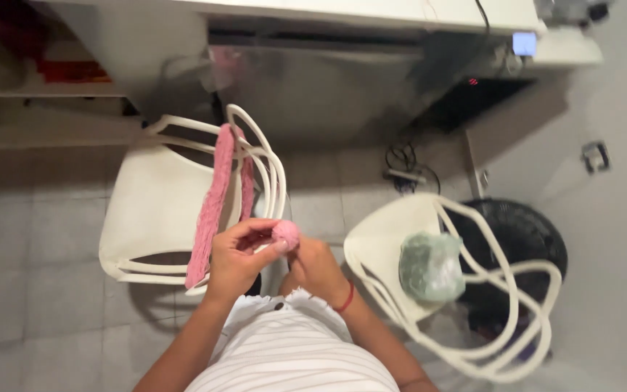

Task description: The person rolls a pink yarn into a ball by hand while standing in a room. The yarn is pulled from a larger skein resting on a nearby chair and wound into a compact ball.

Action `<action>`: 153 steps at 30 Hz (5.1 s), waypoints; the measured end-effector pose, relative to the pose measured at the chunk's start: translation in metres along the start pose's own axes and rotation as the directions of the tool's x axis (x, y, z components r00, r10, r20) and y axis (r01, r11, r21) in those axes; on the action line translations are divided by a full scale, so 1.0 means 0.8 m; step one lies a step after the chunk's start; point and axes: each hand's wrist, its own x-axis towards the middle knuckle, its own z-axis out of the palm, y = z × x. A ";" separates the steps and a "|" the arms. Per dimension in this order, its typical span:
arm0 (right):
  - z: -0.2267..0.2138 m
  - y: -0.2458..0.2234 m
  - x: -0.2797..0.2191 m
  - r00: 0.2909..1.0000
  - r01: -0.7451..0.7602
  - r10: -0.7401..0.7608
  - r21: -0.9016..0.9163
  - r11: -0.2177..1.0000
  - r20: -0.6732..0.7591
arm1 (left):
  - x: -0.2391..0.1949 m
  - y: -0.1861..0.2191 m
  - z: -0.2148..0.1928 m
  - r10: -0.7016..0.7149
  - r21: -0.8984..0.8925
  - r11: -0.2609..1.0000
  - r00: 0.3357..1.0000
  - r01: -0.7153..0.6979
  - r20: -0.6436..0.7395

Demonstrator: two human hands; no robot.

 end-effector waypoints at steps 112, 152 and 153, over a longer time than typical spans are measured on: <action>0.039 -0.096 0.288 0.291 0.408 -0.810 0.700 0.587 0.509 | -0.067 0.067 0.026 0.649 0.559 0.760 0.429 -0.331 -0.629; 0.206 -0.294 0.177 0.807 0.553 -0.565 0.117 0.825 0.169 | -0.142 0.129 -0.292 0.526 0.151 0.843 0.734 -0.516 -0.430; 0.208 -0.285 0.170 0.776 0.610 -0.603 0.027 0.792 0.184 | -0.142 0.134 -0.288 0.541 0.227 0.840 0.734 -0.492 -0.410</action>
